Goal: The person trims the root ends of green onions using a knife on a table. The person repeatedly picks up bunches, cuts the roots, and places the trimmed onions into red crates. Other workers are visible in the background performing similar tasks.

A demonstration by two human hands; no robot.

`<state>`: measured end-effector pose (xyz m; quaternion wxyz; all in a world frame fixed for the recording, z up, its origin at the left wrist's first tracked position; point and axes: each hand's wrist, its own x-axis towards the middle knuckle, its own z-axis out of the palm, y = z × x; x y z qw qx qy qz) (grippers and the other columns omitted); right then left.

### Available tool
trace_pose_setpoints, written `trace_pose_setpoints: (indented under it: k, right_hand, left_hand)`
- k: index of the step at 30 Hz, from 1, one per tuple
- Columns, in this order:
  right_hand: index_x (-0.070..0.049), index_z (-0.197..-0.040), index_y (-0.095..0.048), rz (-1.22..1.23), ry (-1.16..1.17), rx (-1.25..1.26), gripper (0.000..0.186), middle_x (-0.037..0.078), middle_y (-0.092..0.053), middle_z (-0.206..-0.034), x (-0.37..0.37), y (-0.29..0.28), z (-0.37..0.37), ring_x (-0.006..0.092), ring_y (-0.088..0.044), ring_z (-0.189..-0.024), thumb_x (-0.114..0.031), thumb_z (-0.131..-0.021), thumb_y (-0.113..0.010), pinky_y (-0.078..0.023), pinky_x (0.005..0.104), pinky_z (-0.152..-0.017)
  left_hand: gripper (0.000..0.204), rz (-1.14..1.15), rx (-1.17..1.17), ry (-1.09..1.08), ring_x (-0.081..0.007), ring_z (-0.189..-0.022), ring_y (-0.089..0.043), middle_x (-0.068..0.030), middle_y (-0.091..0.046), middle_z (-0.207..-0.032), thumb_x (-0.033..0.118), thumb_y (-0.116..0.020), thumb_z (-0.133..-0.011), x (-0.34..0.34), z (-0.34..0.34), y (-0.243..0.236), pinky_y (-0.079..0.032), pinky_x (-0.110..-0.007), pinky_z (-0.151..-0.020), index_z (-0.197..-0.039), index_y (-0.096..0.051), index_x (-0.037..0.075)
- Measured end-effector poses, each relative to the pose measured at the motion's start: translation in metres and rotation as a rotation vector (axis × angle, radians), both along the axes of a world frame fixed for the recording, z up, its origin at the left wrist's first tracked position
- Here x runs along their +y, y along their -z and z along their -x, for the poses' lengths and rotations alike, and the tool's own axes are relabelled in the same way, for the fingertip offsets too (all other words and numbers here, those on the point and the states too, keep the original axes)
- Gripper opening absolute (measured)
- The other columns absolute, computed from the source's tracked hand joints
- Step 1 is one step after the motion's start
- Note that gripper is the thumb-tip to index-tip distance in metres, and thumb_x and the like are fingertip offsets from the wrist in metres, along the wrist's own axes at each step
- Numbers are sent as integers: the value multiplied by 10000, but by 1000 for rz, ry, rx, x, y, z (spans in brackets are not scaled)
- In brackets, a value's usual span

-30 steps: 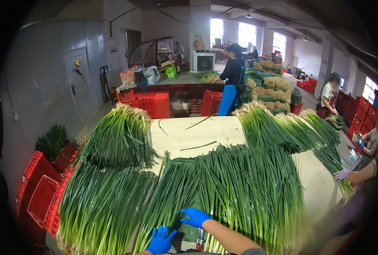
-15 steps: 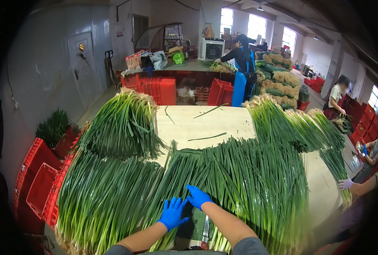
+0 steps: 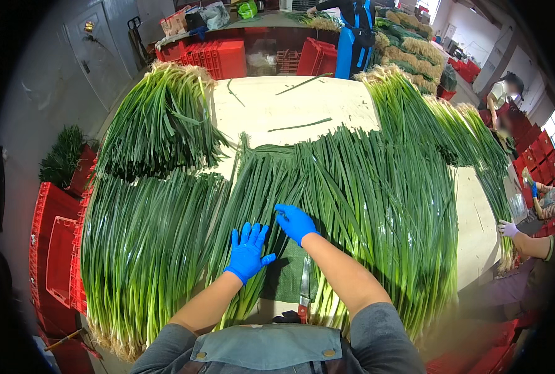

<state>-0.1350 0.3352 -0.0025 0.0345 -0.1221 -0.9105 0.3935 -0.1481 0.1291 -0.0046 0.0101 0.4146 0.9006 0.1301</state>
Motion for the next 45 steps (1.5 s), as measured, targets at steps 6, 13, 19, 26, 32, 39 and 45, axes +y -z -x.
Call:
trace_pose_setpoints:
  k: [6, 13, 19, 26, 32, 39, 45]
  right_hand:
    - [-92, -976, -630, 244, 418, -19, 260, 128, -642, -952, 31, 7, 33, 268, -614, -892, -283, -802, -600, -471, 348, -786]
    - [-81, -1173, -551, -26, 454, -79, 431, 159, -591, -1122, 58, 25, 74, 297, -573, -1019, -314, -815, -606, -439, 377, -880]
    - [-127, -1057, -619, -80, 471, -301, 377, 138, -616, -1063, 52, 13, 94, 314, -597, -935, -365, -766, -646, -472, 397, -805]
    - [-101, -851, -671, -151, 542, -256, 262, 149, -649, -873, 66, 31, 110, 335, -618, -794, -344, -757, -644, -487, 429, -712]
    - [-67, -817, -572, 594, 642, 140, 189, 61, -554, -630, 57, 12, 96, 132, -489, -483, -253, -846, -592, -412, 284, -458]
    - [-81, -904, -505, 1016, 514, 221, 187, 50, -551, -724, -9, -31, -4, 121, -496, -555, -261, -892, -554, -415, 269, -498]
    - [-47, -1082, -582, 979, -144, -433, 295, 69, -603, -849, -51, 4, -125, 154, -565, -690, -251, -869, -577, -459, 276, -591]
  left_hand:
    - [792, -35, -4, 7, -379, -1297, -262, -143, -321, -1391, 500, -579, -772, 0, 0, -7, -145, -592, -1030, -1416, -238, 189]
    - [640, -49, 21, 51, -399, -1274, -287, -176, -339, -1370, 432, -555, -812, 3, 0, -11, -165, -634, -997, -1386, -302, 302]
    - [637, -63, 20, 27, -390, -1256, -307, -152, -359, -1347, 444, -573, -800, 4, -3, -10, -187, -641, -981, -1372, -318, 330]
    - [631, -52, 31, 29, -384, -1253, -316, -146, -364, -1343, 453, -553, -810, 4, -2, -9, -191, -645, -973, -1377, -306, 332]
    - [644, -55, 50, 31, -382, -1248, -319, -144, -369, -1338, 460, -552, -806, 0, -2, -4, -195, -645, -968, -1382, -299, 323]
    - [767, -143, 10, -8, -403, -1260, -274, -161, -328, -1354, 533, -579, -762, -24, -9, -39, -198, -616, -980, -1404, -256, 264]
    - [844, -165, -143, -305, -444, -1252, -264, -235, -306, -1354, 553, -574, -760, -127, -37, -51, -229, -579, -995, -1411, -223, 147]
